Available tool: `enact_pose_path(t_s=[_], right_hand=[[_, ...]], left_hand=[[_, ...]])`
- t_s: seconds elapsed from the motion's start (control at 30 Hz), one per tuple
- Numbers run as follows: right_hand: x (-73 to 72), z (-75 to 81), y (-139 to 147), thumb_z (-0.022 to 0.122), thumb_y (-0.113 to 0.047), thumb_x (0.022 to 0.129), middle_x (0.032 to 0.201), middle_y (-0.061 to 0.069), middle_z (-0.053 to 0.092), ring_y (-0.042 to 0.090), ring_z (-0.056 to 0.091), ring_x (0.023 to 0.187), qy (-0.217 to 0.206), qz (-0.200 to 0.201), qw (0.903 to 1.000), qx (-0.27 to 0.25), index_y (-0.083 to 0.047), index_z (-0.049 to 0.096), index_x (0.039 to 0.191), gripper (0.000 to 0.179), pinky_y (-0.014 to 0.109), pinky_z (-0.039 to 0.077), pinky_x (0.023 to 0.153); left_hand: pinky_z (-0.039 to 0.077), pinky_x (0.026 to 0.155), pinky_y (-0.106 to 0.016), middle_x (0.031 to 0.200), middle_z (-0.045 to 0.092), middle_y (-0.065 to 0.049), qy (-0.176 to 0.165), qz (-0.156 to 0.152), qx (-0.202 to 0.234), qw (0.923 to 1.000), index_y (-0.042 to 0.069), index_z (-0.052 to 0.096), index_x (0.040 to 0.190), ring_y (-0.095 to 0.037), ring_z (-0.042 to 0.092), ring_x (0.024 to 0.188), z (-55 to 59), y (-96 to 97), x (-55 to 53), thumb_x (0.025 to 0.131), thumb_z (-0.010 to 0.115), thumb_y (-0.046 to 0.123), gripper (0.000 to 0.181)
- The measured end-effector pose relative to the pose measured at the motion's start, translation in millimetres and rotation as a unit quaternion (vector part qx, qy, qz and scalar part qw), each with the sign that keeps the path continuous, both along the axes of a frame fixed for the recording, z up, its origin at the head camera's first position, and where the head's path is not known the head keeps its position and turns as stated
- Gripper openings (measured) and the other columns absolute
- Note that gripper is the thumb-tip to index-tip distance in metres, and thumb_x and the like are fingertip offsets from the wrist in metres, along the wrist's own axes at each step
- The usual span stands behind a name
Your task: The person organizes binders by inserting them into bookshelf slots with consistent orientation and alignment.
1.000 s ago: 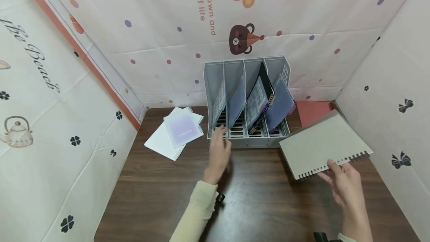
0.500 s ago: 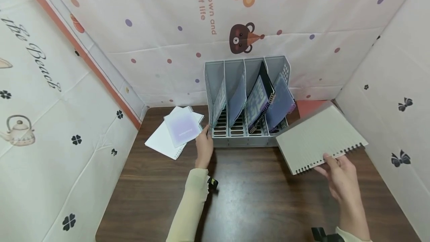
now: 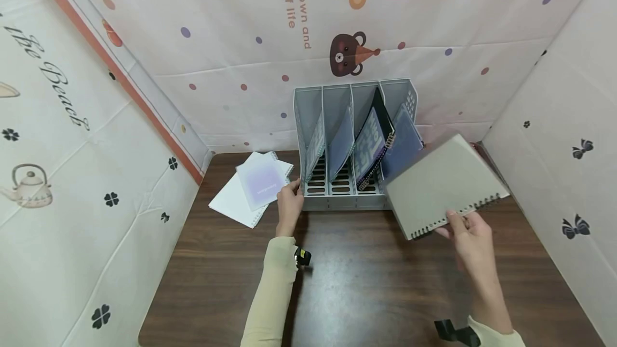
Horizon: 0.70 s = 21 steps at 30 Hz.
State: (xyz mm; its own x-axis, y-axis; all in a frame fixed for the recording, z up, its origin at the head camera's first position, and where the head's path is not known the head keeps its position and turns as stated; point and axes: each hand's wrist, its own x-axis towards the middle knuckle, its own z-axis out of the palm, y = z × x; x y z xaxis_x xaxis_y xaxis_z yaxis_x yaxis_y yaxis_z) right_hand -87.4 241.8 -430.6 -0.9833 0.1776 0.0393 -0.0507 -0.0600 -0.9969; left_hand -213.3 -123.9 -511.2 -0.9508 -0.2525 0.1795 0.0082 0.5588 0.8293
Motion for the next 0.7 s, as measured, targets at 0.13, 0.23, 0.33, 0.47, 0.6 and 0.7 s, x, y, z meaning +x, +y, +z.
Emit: enact_pose_path(t_s=[0.13,0.23,0.33,0.47,0.6,0.7], right_hand=[[-3.6,4.8,-16.6,0.045,-0.019,0.11,0.123,0.012,0.065,-0.013,0.061,0.09,-0.021,0.006,0.9923,0.122,0.013,0.043,0.143,0.047,0.017,0.055,0.08],[-6.8,5.9,-28.6,0.043,-0.018,0.11,0.125,0.031,0.06,-0.014,0.059,0.087,-0.018,0.011,0.986,0.166,0.013,0.047,0.14,0.043,0.018,0.056,0.079],[-10.6,6.3,-39.1,0.044,-0.016,0.11,0.131,0.032,0.058,-0.013,0.061,0.094,-0.013,0.013,0.9856,0.168,0.012,0.048,0.142,0.042,0.018,0.056,0.079],[-15.9,6.4,-49.1,0.047,-0.02,0.109,0.116,0.029,0.065,-0.009,0.063,0.083,-0.032,0.001,0.9808,0.193,0.011,0.057,0.128,0.037,0.016,0.055,0.073],[-21.1,5.3,-55.8,0.048,-0.023,0.109,0.097,0.022,0.065,-0.003,0.064,0.075,-0.053,-0.005,0.9751,0.215,0.007,0.059,0.109,0.032,0.017,0.053,0.065],[-24.9,3.4,-59.5,0.048,-0.023,0.109,0.084,0.016,0.059,0.003,0.067,0.075,-0.059,-0.004,0.9737,0.22,0.004,0.054,0.097,0.03,0.019,0.053,0.063]], left_hand=[[0.039,0.055,-0.03,0.117,0.073,-0.02,-0.011,0.004,0.007,0.9999,-0.002,0.068,0.129,-0.02,0.055,0.062,0.6,-0.3,-0.8,0.099,0.059,0.001,0.031],[0.041,0.059,-0.03,0.117,0.073,-0.019,-0.016,0.003,0.007,0.9998,-0.001,0.068,0.129,-0.023,0.063,0.071,0.7,-0.4,-1.4,0.099,0.059,0.002,0.031],[0.042,0.059,-0.031,0.119,0.072,-0.019,-0.02,0.004,0.009,0.9997,0.0,0.068,0.129,-0.026,0.065,0.074,0.3,-0.6,-1.8,0.099,0.059,0.002,0.032],[0.042,0.059,-0.031,0.12,0.072,-0.017,-0.025,0.006,0.014,0.9996,0.001,0.068,0.13,-0.027,0.068,0.08,0.3,-0.5,-2.1,0.1,0.059,0.002,0.032],[0.046,0.062,-0.033,0.119,0.073,-0.017,-0.022,0.009,0.013,0.9996,0.002,0.069,0.129,-0.028,0.071,0.09,0.0,-0.5,-2.7,0.099,0.061,0.002,0.031],[0.047,0.065,-0.034,0.117,0.073,-0.016,-0.016,0.013,0.006,0.9998,0.001,0.07,0.127,-0.027,0.071,0.089,-0.8,-0.9,-3.0,0.098,0.061,0.002,0.031]])
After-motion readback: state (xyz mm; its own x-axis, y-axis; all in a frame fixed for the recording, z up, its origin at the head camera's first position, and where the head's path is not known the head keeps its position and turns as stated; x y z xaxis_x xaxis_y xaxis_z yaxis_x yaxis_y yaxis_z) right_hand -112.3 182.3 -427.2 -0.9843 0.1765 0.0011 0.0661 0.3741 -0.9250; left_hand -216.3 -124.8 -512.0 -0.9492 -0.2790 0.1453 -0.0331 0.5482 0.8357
